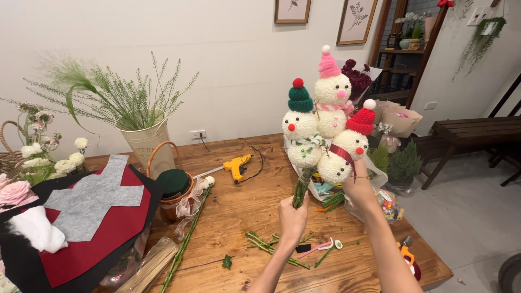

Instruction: The person arranges a bouquet of snowman plushies on a wooden table. They cut the stems with scissors, cut a floral foam block with a knife, and wrap the base in plastic. Finally, they spray the arrangement with water from a spray bottle.

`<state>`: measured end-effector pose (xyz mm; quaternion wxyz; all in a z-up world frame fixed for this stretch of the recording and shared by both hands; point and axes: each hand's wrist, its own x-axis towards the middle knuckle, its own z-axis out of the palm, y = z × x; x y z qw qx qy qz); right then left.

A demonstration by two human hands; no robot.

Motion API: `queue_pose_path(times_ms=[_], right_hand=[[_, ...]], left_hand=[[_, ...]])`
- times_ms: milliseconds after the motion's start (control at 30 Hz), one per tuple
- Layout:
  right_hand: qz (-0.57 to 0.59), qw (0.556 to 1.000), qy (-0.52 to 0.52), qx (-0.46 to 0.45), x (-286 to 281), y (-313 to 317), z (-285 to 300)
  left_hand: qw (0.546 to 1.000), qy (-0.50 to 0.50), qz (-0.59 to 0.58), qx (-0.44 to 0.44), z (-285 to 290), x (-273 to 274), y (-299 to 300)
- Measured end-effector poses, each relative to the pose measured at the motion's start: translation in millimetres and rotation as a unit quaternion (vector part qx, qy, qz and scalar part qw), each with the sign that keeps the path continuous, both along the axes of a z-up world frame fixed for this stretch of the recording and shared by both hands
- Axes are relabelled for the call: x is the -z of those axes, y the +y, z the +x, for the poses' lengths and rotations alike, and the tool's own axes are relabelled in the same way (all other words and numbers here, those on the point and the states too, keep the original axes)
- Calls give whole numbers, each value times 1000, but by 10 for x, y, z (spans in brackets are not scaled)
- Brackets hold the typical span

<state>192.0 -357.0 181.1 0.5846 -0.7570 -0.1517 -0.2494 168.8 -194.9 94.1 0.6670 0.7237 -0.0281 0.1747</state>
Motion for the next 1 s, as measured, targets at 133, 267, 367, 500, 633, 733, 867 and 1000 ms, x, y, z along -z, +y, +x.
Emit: queue_pose_path(times_ms=[133,267,367,500,633,733,867,1000], right_hand=[[12,970,238,47,131,249,-92],[-210,924,314,64,1836,-305,326],[-218,887,399,85,2179,-255,51],[-104,948,298,45,2968,-402,287],[-49,943,329,32,1770,-20,-78],[-84,969,232,4,1019,244,-252],[-42,976,187,-102,339,626,-423],[-96,978,132,-131,152,878,-403]], left_hand=[[1000,3,-3,-17,35,49,94],[999,-18,-42,-23,52,66,150],[997,13,-70,-16,22,43,174],[996,8,-90,-16,45,114,203],[994,19,-103,-19,-27,75,229],[993,37,-115,-2,-87,55,247],[997,11,-70,-30,36,325,207],[997,15,-74,-18,-28,314,194]])
